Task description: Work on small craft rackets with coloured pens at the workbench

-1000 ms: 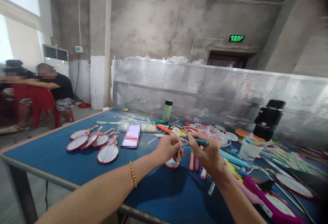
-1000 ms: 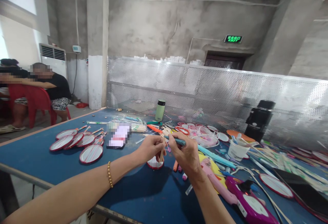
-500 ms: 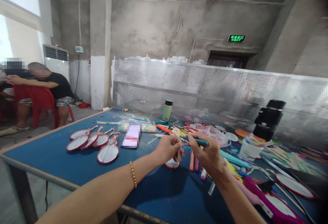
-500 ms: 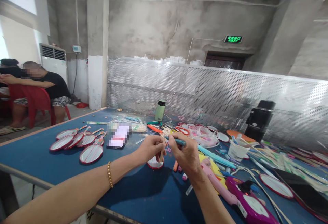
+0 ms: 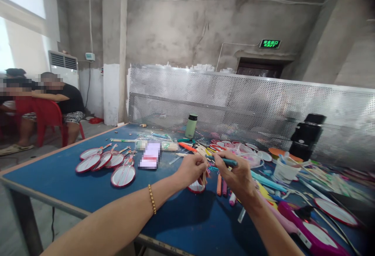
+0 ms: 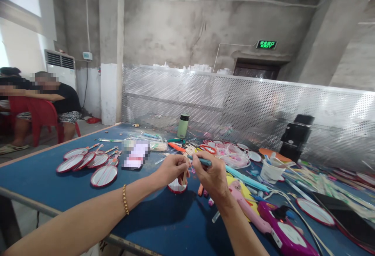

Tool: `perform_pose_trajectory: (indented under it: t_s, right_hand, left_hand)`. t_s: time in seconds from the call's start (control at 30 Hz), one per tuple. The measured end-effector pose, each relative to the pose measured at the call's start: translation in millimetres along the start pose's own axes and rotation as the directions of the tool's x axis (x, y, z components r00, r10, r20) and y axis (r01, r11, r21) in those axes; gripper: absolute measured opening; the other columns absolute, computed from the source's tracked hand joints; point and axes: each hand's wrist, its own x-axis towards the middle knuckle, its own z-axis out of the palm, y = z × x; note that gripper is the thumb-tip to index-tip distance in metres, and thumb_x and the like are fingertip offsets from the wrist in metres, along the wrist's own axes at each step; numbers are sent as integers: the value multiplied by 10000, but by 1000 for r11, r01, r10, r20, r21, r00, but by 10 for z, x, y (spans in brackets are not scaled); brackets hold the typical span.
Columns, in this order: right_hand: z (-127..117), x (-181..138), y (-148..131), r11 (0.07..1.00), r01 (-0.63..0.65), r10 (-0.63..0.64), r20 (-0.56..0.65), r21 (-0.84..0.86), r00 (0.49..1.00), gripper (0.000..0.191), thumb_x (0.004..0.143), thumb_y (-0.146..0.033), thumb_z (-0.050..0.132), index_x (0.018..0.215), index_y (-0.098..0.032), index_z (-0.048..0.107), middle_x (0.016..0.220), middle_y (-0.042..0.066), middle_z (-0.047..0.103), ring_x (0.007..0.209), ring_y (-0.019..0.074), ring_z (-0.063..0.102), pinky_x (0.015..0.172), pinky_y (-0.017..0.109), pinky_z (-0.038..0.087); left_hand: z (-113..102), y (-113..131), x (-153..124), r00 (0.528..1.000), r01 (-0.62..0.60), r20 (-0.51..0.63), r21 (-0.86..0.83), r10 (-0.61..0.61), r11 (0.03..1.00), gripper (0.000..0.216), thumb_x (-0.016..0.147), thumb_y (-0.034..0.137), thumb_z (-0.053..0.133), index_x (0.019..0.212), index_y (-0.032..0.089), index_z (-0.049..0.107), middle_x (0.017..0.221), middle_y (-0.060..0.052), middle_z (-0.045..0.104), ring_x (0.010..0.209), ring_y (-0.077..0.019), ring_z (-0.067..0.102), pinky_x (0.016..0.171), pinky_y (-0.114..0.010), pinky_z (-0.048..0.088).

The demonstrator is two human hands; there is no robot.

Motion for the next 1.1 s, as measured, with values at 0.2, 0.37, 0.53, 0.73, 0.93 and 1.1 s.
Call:
perform_pose_trajectory:
  t_s: [0.2,0.37,0.53,0.73,0.93,1.1]
  right_hand:
    - [-8,-5,-18,1000,-12,12,-4,1,1000,247,909,-329,554,753,-185,680,647,17,661,578,136,598,567,248,451]
    - [-2,-6,-4,1000,-1,1,1,4,1000,241,896,-331,563,735,-188,671,670,22,678,609,147,622,602,254,475]
    - [0,-6,-6,1000,-5,5,0,3,1000,240,903,-334,560,749,-188,673,651,16,659,592,141,602,575,248,462]
    - [0,-4,-16,1000,2,-2,14,8,1000,248,905,-339,555,741,-194,672,653,12,655,585,140,599,575,248,467]
    - [6,4,9,1000,0,0,-14,1,1000,251,898,-337,559,730,-186,667,644,17,659,567,134,583,570,254,462]
    - [2,-4,-2,1000,0,0,7,4,1000,247,903,-348,564,749,-192,678,660,14,667,581,139,610,566,248,468]
  left_hand:
    - [-2,-5,0,1000,5,4,-5,-5,1000,127,769,209,514,648,169,521,550,10,623,388,-114,585,376,-198,452]
    - [-5,-21,12,1000,8,4,-4,-8,1000,107,768,211,517,669,171,531,531,19,609,390,-122,586,379,-207,458]
    - [-7,-29,19,1000,9,5,-7,-9,1000,124,767,247,543,669,173,529,543,20,611,400,-126,593,390,-215,470]
    - [-11,-13,8,1000,6,7,1,-6,1000,123,770,256,543,682,171,536,531,20,610,396,-122,585,391,-207,462]
    - [-11,-5,-2,1000,9,1,8,-9,1000,143,774,261,553,668,168,533,547,9,623,405,-120,594,399,-204,463]
    - [-8,0,3,1000,5,4,7,-5,1000,125,776,240,534,670,174,525,530,19,609,389,-121,578,395,-214,460]
